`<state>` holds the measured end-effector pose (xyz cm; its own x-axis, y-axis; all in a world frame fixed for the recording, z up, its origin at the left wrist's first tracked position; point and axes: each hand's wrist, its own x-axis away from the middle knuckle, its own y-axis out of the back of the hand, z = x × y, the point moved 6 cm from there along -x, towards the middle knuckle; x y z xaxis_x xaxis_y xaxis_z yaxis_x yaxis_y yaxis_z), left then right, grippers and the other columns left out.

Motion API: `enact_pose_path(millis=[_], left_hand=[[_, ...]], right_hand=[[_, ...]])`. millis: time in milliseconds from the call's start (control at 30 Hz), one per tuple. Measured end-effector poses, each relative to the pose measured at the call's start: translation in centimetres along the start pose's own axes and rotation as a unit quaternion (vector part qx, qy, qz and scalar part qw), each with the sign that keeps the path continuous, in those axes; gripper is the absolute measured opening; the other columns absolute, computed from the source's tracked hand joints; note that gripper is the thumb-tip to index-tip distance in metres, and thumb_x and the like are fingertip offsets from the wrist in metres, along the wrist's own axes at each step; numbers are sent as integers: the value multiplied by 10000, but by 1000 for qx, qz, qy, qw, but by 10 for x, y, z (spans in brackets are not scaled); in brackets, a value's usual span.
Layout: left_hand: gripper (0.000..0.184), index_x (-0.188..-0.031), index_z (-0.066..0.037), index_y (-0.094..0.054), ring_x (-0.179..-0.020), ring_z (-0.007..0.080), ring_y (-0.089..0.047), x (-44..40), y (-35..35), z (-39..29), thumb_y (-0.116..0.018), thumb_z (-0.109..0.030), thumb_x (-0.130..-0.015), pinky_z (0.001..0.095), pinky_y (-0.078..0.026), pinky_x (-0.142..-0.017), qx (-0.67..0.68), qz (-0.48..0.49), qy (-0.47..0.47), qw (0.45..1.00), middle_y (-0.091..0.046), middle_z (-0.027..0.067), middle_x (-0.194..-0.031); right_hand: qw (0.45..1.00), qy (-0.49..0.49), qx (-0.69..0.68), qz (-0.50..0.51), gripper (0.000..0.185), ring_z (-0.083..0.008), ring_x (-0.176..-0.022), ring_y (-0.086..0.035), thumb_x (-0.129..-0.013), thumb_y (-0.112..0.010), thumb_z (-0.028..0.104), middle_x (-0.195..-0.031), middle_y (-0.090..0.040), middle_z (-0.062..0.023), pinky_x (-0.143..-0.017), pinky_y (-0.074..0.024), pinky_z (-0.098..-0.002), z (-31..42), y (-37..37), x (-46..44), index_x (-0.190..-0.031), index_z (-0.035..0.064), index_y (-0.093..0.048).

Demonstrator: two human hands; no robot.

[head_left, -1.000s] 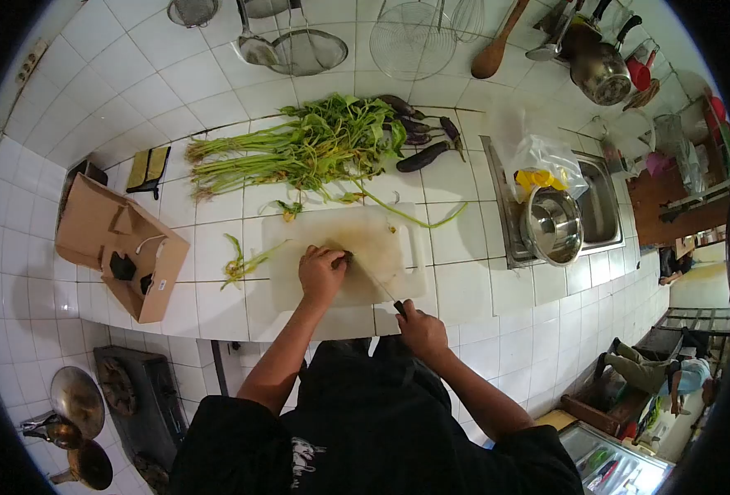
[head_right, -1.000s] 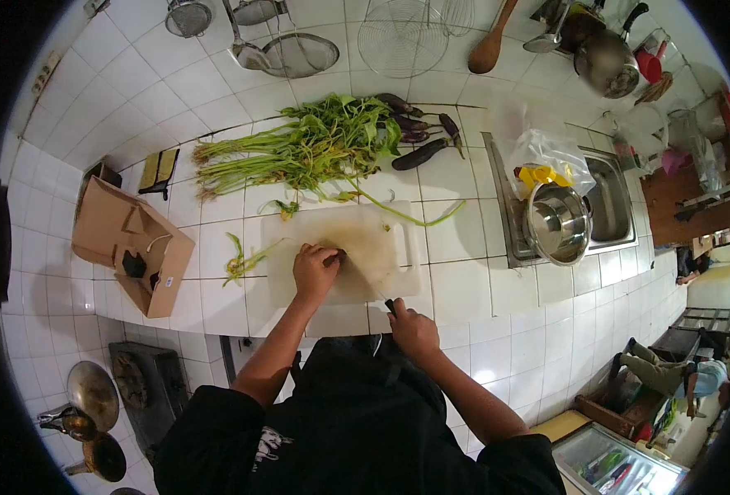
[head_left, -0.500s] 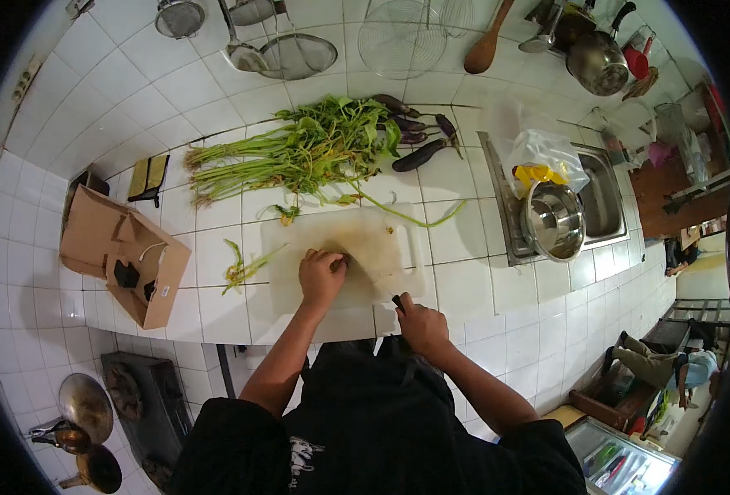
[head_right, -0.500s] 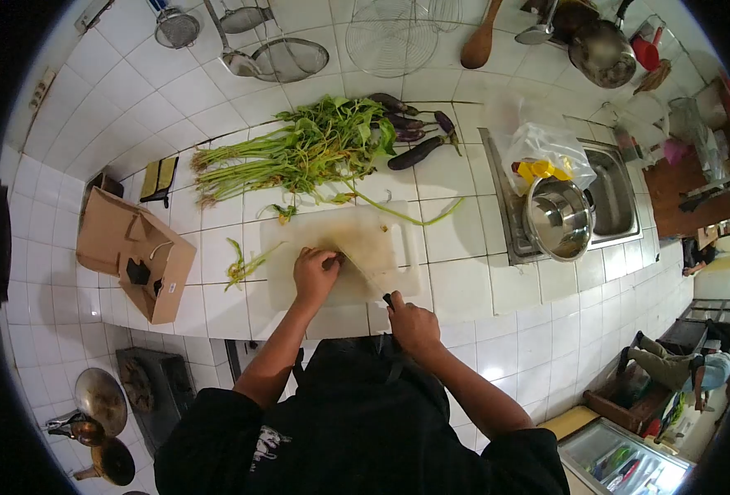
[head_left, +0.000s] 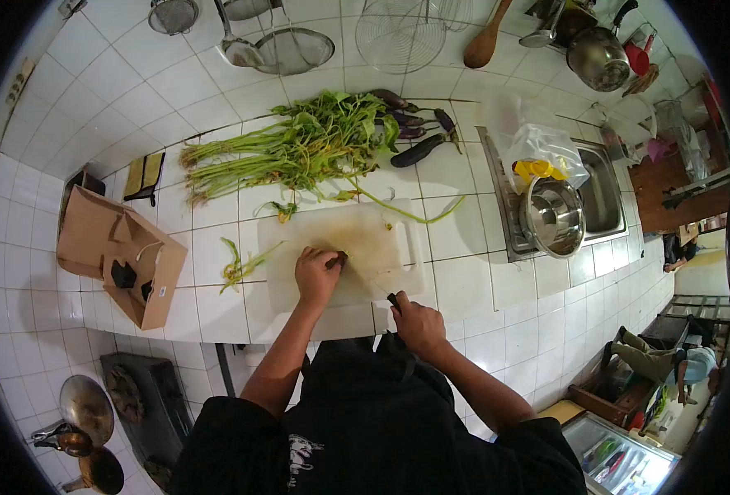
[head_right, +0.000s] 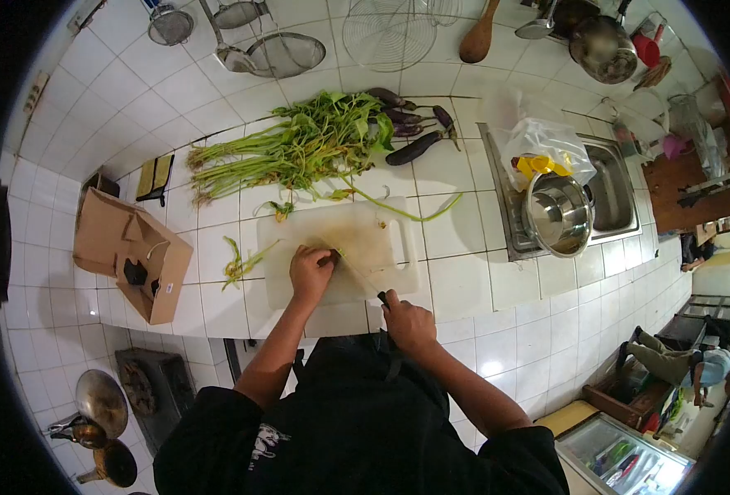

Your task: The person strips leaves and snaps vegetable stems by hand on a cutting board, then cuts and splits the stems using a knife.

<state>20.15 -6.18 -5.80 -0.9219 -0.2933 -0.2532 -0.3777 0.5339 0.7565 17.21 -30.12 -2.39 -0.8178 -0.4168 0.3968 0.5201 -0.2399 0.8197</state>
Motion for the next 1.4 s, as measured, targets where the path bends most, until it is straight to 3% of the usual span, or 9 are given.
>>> enact_pose_path(millis=[500, 733, 1033, 1133, 1400], left_hand=[[159, -822, -79, -751, -881, 310, -615, -2, 0, -2, -745, -98, -664, 417, -516, -784, -21, 21, -1, 1000, -701, 82, -855], [147, -828, -76, -754, -821, 313, -635, 1, 2, 5, -750, -121, -689, 419, -519, -783, -1, -2, 17, 1000, -712, 97, -821], [145, -802, -70, -743, -873, 312, -615, 4, 4, 2, -725, -79, -659, 416, -512, -777, -9, -8, -9, 1000, -706, 84, -855], [138, -791, -44, -729, -825, 335, -608, 3, 5, -2, -710, -42, -654, 407, -504, -790, -5, -3, -1, 1000, -688, 107, -808], [130, -797, -72, -742, -878, 308, -614, 4, 5, -2, -733, -95, -669, 415, -510, -781, -32, 15, -7, 999, -695, 82, -824]], right_hand=[[999, -14, 32, 27, 258, -400, -722, -696, -1000, -504, 328, -785, -692, -181, -622, -541, -535, 1, 1, -9, -1129, 108, -463], [999, 22, 7, -32, 256, -406, -711, -688, -1000, -504, 339, -783, -693, -176, -616, -534, -533, 4, -5, -10, -1110, 111, -471], [1000, 10, -6, -25, 248, -417, -713, -678, -995, -515, 327, -774, -687, -181, -621, -519, -549, 4, -2, 4, -1085, 102, -463], [1000, 12, -10, -21, 246, -423, -707, -672, -989, -525, 319, -759, -682, -183, -613, -508, -556, 6, -7, -2, -1080, 100, -458], [999, 33, 6, -24, 254, -420, -716, -679, -993, -509, 326, -778, -690, -191, -612, -519, -551, 9, -5, -14, -1120, 112, -454]])
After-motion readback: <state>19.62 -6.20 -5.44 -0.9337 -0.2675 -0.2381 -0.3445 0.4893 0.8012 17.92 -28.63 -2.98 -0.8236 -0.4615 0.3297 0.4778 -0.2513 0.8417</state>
